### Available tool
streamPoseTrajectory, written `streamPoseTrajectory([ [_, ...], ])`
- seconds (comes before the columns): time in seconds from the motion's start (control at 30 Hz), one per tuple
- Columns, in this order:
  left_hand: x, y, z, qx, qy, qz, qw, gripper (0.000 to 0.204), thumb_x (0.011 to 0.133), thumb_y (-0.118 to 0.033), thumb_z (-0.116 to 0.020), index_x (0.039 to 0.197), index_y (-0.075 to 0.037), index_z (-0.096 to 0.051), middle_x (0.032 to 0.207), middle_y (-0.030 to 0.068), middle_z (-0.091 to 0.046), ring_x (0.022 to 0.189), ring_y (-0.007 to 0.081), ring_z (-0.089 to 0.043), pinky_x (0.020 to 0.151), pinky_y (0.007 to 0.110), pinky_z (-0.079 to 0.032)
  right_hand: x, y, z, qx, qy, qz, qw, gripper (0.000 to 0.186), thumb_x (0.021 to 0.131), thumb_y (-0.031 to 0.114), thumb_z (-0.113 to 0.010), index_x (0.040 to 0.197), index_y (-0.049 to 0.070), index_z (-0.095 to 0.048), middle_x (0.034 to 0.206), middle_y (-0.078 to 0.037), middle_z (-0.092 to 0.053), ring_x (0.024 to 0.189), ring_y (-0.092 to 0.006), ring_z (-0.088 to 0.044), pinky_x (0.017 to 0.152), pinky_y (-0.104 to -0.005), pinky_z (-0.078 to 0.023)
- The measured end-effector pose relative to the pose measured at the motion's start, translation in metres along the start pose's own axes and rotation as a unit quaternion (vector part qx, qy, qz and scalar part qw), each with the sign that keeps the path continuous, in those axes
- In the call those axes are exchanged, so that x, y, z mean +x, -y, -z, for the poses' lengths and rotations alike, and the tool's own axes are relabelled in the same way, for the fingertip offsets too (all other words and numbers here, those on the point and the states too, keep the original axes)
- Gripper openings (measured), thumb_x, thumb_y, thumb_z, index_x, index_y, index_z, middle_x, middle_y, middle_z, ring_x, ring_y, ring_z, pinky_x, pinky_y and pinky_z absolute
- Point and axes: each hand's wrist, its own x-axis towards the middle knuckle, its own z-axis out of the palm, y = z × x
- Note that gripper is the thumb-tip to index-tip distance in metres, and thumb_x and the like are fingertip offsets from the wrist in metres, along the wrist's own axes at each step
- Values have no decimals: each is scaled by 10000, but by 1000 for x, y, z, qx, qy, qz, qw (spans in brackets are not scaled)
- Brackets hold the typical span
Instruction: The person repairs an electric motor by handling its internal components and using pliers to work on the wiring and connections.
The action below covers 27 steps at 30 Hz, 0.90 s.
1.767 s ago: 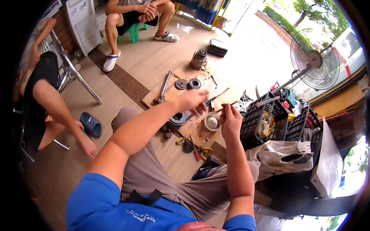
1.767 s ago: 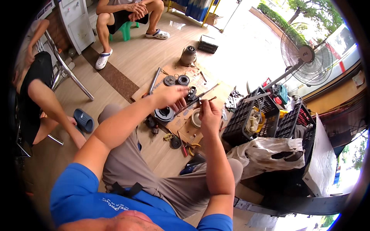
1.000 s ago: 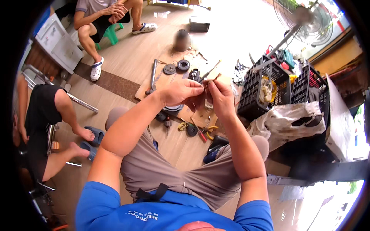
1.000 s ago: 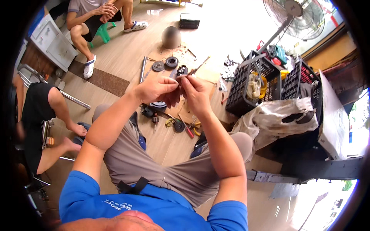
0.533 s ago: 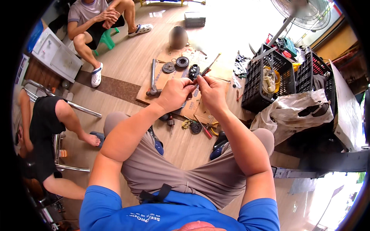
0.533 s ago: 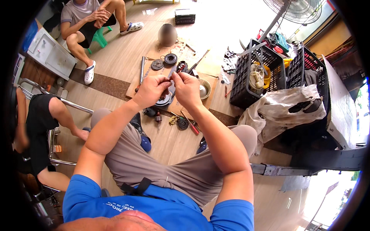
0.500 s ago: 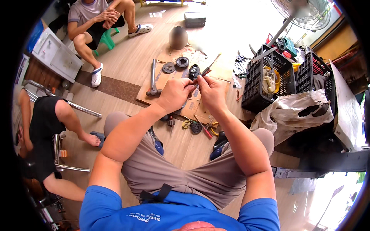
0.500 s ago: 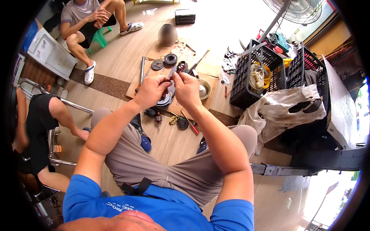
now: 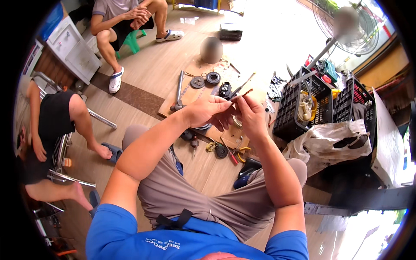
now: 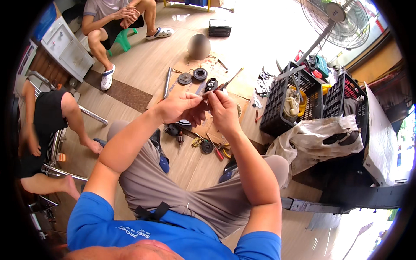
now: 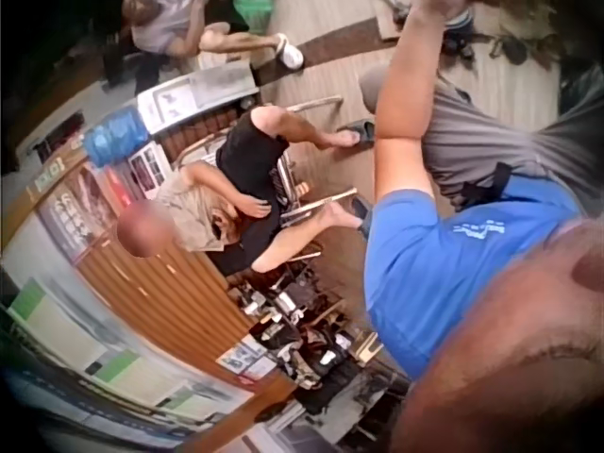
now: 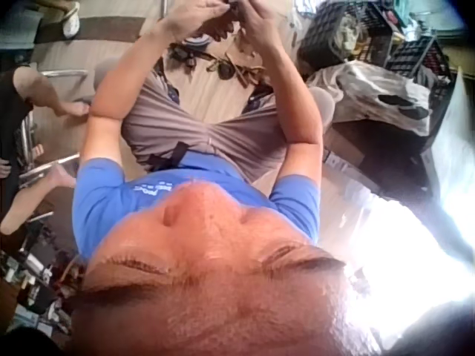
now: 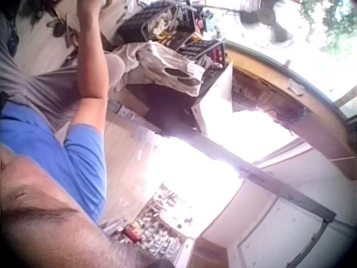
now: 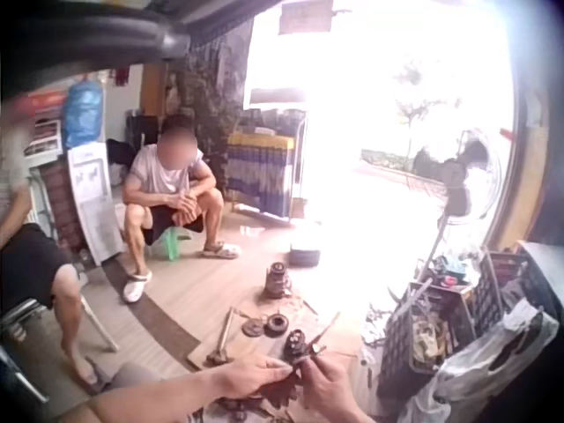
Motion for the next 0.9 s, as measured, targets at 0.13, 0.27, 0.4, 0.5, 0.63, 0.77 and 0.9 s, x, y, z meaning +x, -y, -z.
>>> streamPoseTrajectory([
  [0.13, 8, 10, -2, 30, -34, -4, 999, 242, 987, -255, -531, 912, -36, -603, 759, 65, -663, 653, 143, -660, 591, 260, -539, 2, -8, -1, -35, -5, 20, 999, 207, 985, 146, -533, 961, -4, -673, 725, 25, -590, 654, -49, -495, 582, -208, -405],
  [0.27, 12, 13, -8, 120, -135, -13, 983, 220, 968, -212, -572, 869, -23, -626, 669, 42, -638, 578, 105, -623, 527, 225, -496, 1, -11, -12, -143, -63, 71, 985, 192, 965, 131, -559, 958, -20, -677, 726, 11, -602, 669, -54, -504, 598, -228, -424],
  [0.4, 15, 16, -12, 192, -195, -36, 961, 238, 950, -204, -602, 815, -11, -641, 657, 26, -624, 553, 80, -584, 506, 223, -467, -1, -10, -13, -204, -84, 81, 972, 188, 955, 128, -572, 920, -33, -664, 721, 0, -607, 689, -58, -507, 615, -239, -430],
  [0.5, 15, 21, -13, 348, -253, -119, 895, 216, 916, -183, -628, 799, -4, -653, 653, 63, -637, 541, 139, -598, 515, 276, -473, 2, -7, -15, -197, -93, 70, 973, 187, 952, 122, -573, 892, -33, -659, 718, 3, -601, 692, -58, -503, 623, -240, -430],
  [0.63, 19, 28, -21, 591, -323, -269, 688, 172, 869, -154, -624, 819, 7, -660, 696, 188, -608, 647, 332, -621, 607, 369, -507, 10, -12, -6, -156, -86, 46, 983, 175, 958, 108, -563, 899, -24, -662, 734, 9, -597, 695, -66, -509, 628, -232, -425],
  [0.77, 16, 18, -10, 166, -128, -92, 973, 312, 983, -274, -503, 916, -9, -652, 720, 92, -664, 647, 223, -671, 570, 344, -535, 4, -3, -5, -30, -52, 35, 998, 171, 973, 105, -545, 935, -12, -664, 744, 23, -585, 678, -54, -498, 598, -207, -400],
  [0.9, 0, 2, 3, -26, -7, 14, 1000, 346, 1006, -315, -471, 961, -14, -636, 807, 75, -665, 664, 170, -666, 603, 293, -564, 1, 2, -2, 16, 0, 17, 1000, 170, 984, 117, -539, 964, 5, -665, 727, 54, -549, 622, -18, -442, 537, -181, -341],
])
